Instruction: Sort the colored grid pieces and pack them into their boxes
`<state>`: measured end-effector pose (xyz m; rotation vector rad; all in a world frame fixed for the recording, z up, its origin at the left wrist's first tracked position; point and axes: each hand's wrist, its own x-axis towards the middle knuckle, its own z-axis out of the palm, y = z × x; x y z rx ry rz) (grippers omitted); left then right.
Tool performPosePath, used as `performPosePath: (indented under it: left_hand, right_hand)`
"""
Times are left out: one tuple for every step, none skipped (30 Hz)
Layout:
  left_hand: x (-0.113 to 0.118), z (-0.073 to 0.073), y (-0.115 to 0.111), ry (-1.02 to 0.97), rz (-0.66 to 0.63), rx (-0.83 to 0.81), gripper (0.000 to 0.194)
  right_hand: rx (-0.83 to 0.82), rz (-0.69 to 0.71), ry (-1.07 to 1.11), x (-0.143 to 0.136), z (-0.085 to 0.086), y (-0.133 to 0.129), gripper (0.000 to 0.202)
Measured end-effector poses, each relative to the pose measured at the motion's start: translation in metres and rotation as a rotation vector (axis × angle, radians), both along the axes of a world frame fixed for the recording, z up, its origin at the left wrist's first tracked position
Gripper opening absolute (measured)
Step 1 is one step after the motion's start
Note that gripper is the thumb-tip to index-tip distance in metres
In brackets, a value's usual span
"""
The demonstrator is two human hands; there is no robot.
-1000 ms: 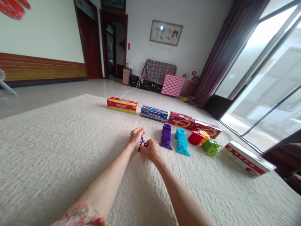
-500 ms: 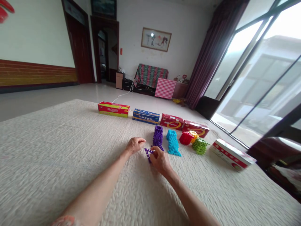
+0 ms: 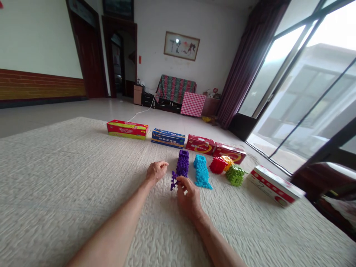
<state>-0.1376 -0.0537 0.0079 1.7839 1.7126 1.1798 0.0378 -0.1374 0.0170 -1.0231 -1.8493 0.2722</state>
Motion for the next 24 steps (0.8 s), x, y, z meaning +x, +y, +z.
performPosePath:
  left_hand:
    - [0.000,0.000,0.000,0.008,0.000,-0.003,0.027]
    - [0.000,0.000,0.000,0.013,0.001,-0.004,0.028]
    - [0.000,0.000,0.000,0.015,0.003,-0.006,0.028]
    - [0.000,0.000,0.000,0.016,0.005,-0.005,0.028]
    - [0.001,0.000,0.001,0.017,0.007,-0.004,0.028]
    - [0.001,0.000,0.001,0.021,0.007,-0.003,0.028]
    - [0.001,-0.001,0.001,0.024,0.006,-0.002,0.028]
    - [0.001,-0.001,0.001,0.026,0.006,-0.002,0.028]
    - [0.001,-0.001,0.002,0.028,0.006,-0.003,0.027]
    - [0.001,-0.001,0.002,0.029,0.006,-0.003,0.027]
    - [0.001,-0.001,0.001,0.028,0.005,-0.002,0.027]
    - [0.001,-0.001,0.001,0.026,0.005,0.000,0.027]
    - [0.001,-0.001,0.001,0.024,0.004,0.003,0.027]
    - [0.001,-0.001,0.001,0.022,0.004,0.005,0.027]
    - [0.001,-0.001,0.001,0.023,0.004,0.007,0.027]
    - [0.001,-0.001,0.001,0.026,0.006,0.006,0.027]
    - [0.001,-0.001,0.001,0.031,0.009,0.005,0.027]
    - [0.001,-0.001,0.001,0.038,0.010,0.006,0.027]
    - [0.001,-0.002,0.002,0.045,0.011,0.008,0.027]
    - [0.001,-0.002,0.002,0.052,0.014,0.009,0.027]
    - [0.001,-0.003,0.002,0.058,0.015,0.010,0.027]
    - [0.001,-0.003,0.002,0.063,0.016,0.010,0.028]
    - [0.001,-0.003,0.002,0.066,0.016,0.010,0.028]
    - [0.001,-0.003,0.003,0.067,0.016,0.010,0.028]
  right_hand:
    - [0.015,-0.039,0.019,0.002,0.000,0.002,0.023]
    - [0.029,-0.069,0.034,0.004,0.000,0.004,0.022]
    - [0.046,-0.091,0.047,0.006,0.000,0.005,0.021]
    - [0.065,-0.112,0.059,0.009,0.000,0.007,0.021]
    - [0.083,-0.132,0.067,0.012,0.000,0.009,0.021]
    - [0.103,-0.156,0.074,0.015,0.000,0.011,0.020]
    - [0.122,-0.180,0.076,0.017,-0.001,0.013,0.020]
    - [0.139,-0.204,0.077,0.019,-0.001,0.015,0.019]
    - [0.152,-0.219,0.078,0.021,-0.002,0.016,0.018]
    - [0.160,-0.222,0.079,0.023,-0.003,0.018,0.017]
    - [0.160,-0.217,0.079,0.024,-0.004,0.020,0.017]
    - [0.158,-0.207,0.078,0.025,-0.004,0.021,0.017]
    - [0.153,-0.194,0.072,0.025,-0.005,0.022,0.018]
    - [0.150,-0.185,0.062,0.025,-0.005,0.022,0.019]
    - [0.148,-0.180,0.046,0.025,-0.005,0.023,0.020]
    - [0.149,-0.178,0.028,0.025,-0.005,0.022,0.021]
    - [0.149,-0.173,0.006,0.025,-0.005,0.022,0.022]
    - [0.144,-0.165,-0.019,0.025,-0.005,0.022,0.023]
    - [0.135,-0.157,-0.046,0.024,-0.005,0.021,0.025]
    - [0.123,-0.147,-0.073,0.024,-0.005,0.021,0.026]
    - [0.111,-0.133,-0.100,0.024,-0.005,0.021,0.028]
    - [0.100,-0.116,-0.126,0.024,-0.005,0.021,0.030]
    - [0.088,-0.100,-0.151,0.023,-0.006,0.021,0.031]
    - [0.079,-0.088,-0.171,0.023,-0.006,0.021,0.032]
